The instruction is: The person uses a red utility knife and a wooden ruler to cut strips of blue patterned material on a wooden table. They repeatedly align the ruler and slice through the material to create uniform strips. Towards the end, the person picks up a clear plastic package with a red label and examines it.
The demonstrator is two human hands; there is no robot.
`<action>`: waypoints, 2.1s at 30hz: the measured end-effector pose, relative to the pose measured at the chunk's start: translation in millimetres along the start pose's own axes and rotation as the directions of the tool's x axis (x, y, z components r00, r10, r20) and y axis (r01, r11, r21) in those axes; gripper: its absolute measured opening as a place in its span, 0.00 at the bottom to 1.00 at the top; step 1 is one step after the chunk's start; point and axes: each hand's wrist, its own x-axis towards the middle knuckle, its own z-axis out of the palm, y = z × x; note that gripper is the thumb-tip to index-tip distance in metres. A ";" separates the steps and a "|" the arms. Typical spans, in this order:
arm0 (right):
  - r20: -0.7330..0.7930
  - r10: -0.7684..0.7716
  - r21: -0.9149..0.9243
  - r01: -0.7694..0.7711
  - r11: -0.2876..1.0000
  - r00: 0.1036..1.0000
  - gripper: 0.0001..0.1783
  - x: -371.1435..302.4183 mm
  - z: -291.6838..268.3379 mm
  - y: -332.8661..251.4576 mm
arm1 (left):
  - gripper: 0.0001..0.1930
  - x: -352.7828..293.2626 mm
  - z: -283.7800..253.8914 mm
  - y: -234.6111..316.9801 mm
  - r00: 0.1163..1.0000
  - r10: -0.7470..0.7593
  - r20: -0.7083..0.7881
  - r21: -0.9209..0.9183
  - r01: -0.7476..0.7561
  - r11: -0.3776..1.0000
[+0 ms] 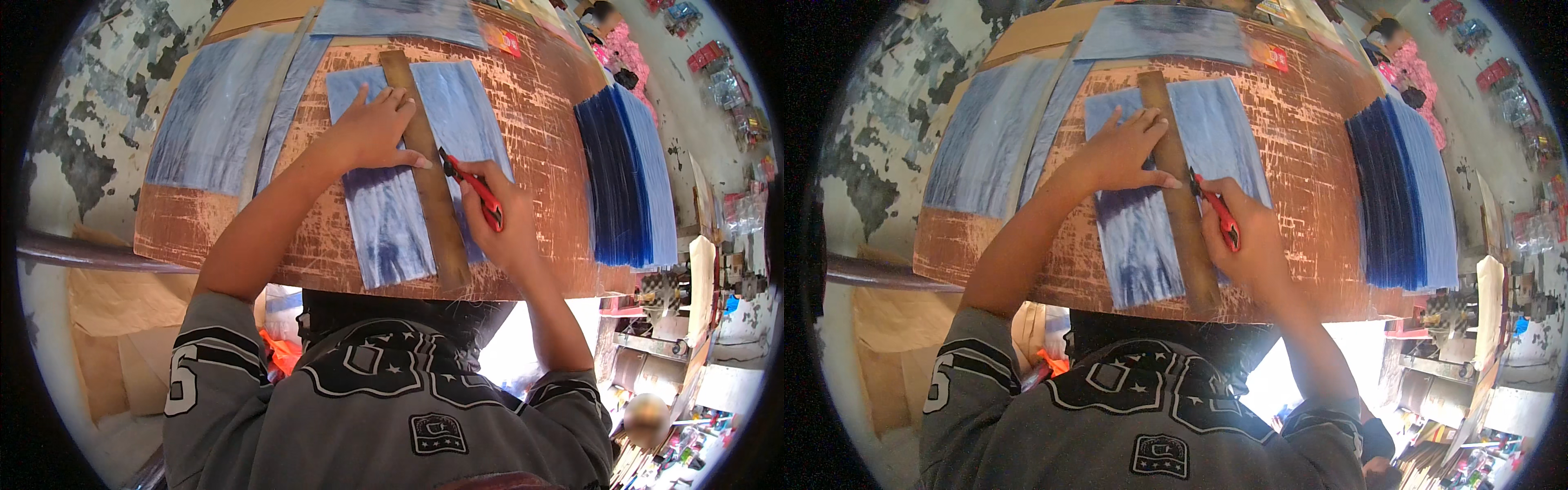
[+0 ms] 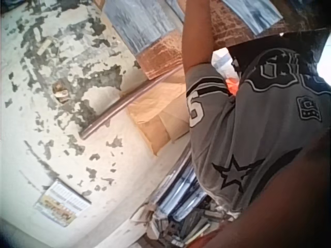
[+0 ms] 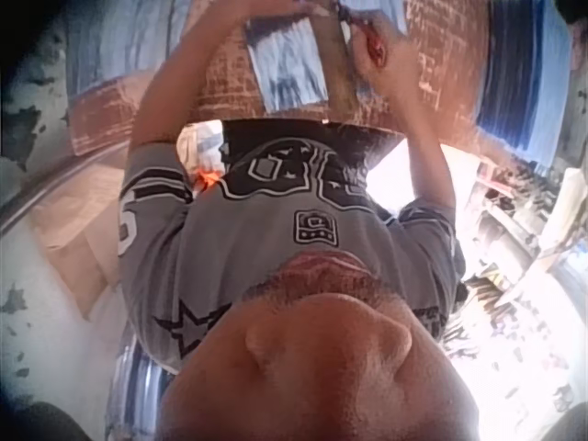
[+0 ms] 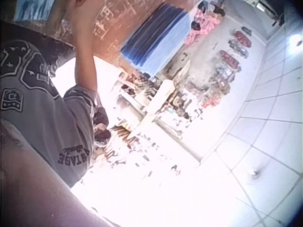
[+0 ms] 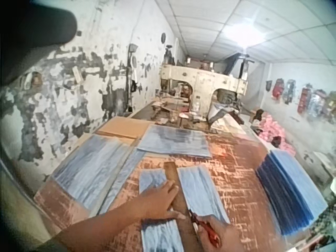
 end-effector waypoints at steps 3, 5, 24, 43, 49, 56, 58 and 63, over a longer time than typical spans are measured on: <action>-0.040 -0.037 0.006 0.037 0.999 0.999 0.11 -21.3 1.7 3.3 | 0.61 1.2 1.9 -1.0 1.000 0.003 -0.010 0.000 -0.003 1.000; -0.008 0.019 0.025 -0.019 1.000 1.000 0.14 -30.4 -6.0 -5.4 | 0.61 2.4 6.2 -2.7 0.999 0.009 -0.048 -0.008 -0.009 1.000; -0.101 -0.031 0.018 0.033 0.999 0.994 0.19 -54.0 -5.8 -6.1 | 0.64 -1.0 -8.1 3.6 0.998 -0.024 0.065 -0.066 0.028 0.997; -0.171 -0.073 -0.013 0.072 0.997 0.983 0.17 -63.9 7.8 6.1 | 0.76 9.5 -9.2 6.2 0.994 0.032 0.108 0.007 -0.032 0.999; -0.185 0.017 0.052 -0.007 0.999 0.983 0.16 -81.2 13.7 1.4 | 0.75 9.3 -6.6 6.5 0.994 0.043 0.096 0.065 -0.050 0.997; -0.134 0.004 -0.005 -0.005 1.000 0.991 0.19 -102.0 5.0 -2.8 | 0.75 6.7 4.2 2.1 0.998 0.064 0.023 0.091 -0.065 0.994; -0.125 -0.007 -0.029 0.003 1.000 0.992 0.20 -107.6 2.3 -3.2 | 0.75 7.1 3.6 2.9 0.998 0.057 0.025 0.113 -0.060 0.992; -0.121 -0.017 -0.082 0.007 0.997 0.993 0.21 -121.3 -3.6 -4.9 | 0.75 7.8 6.8 -0.4 0.998 0.070 0.006 0.081 -0.071 0.994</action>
